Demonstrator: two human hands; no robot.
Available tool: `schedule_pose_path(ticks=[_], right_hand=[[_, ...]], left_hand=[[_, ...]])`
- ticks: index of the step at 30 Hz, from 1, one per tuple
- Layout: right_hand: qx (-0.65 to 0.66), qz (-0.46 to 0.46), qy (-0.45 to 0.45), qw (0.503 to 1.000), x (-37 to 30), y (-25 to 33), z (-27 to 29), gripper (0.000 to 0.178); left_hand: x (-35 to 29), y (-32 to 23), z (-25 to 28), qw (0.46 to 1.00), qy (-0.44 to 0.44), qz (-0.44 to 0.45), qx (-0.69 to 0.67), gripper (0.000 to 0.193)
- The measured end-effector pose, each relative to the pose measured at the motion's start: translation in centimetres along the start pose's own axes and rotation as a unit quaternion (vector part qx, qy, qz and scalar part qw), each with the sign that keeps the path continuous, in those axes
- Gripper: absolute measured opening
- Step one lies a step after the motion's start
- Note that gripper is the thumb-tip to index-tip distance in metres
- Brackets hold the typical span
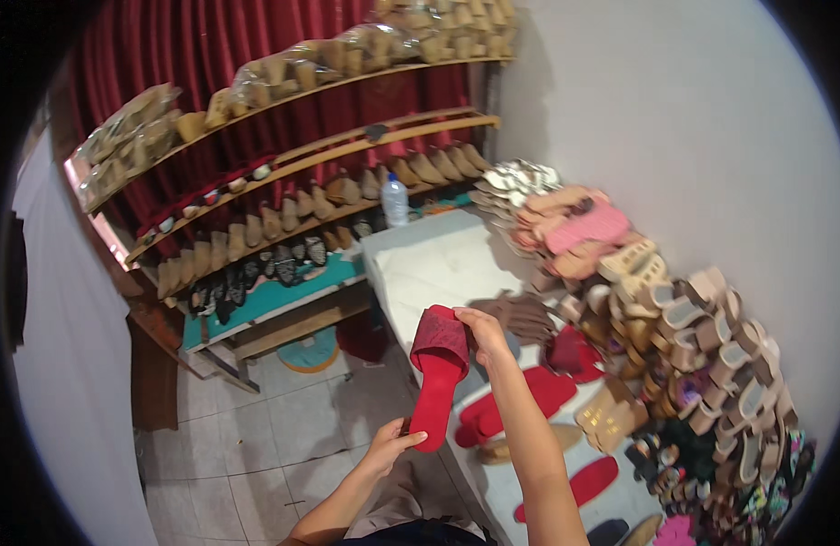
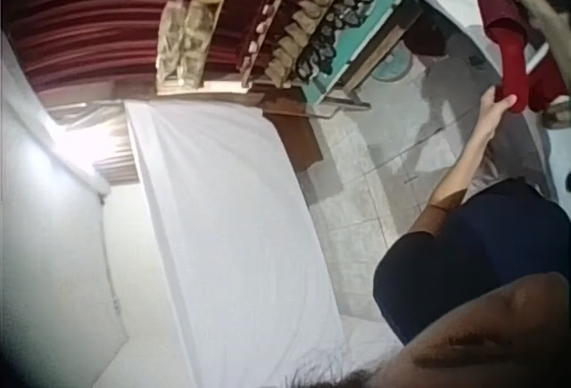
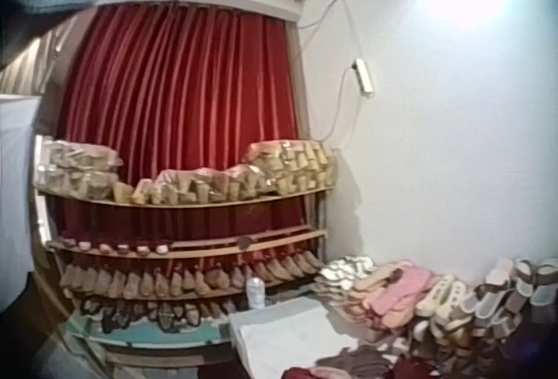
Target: Assembling red slipper components onto wooden lasts and organizing them on workshop shelves.
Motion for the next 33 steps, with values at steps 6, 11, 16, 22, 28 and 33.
schedule_pose_path(ticks=[6,11,16,22,28,33], right_hand=[[0.033,-0.047,0.095,0.994,8.9,-2.9,-11.9,0.039],[0.019,-0.028,0.198,0.98,14.5,-4.6,-20.6,0.05],[0.048,-0.016,0.248,0.968,20.2,-5.7,-26.2,0.054],[0.02,0.015,0.247,0.969,28.5,-4.2,-30.2,0.049],[-0.018,0.093,0.245,0.965,39.4,2.4,-37.1,0.044],[-0.029,0.137,0.23,0.963,48.7,8.9,-43.6,0.038]], left_hand=[[3.0,-5.5,11.0,0.996,-0.092,0.004,0.004,0.04],[6.2,-9.1,18.3,0.99,-0.138,0.003,-0.021,0.047],[9.9,-11.6,23.0,0.985,-0.16,-0.007,-0.059,0.05],[16.2,-16.6,26.7,0.98,-0.171,-0.025,-0.099,0.049],[26.6,-25.5,31.4,0.981,-0.146,-0.07,-0.106,0.044],[33.7,-36.2,34.2,0.98,-0.13,-0.128,-0.075,0.041]])
Point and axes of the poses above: each hand's wrist, its own x-axis towards the middle knuckle, its own z-axis out of the back of the hand, y = z × x, the point moved 8 cm from there along x, towards the middle knuckle, and after that the axes turned 9 degrees about x, right-handed, at the moved point
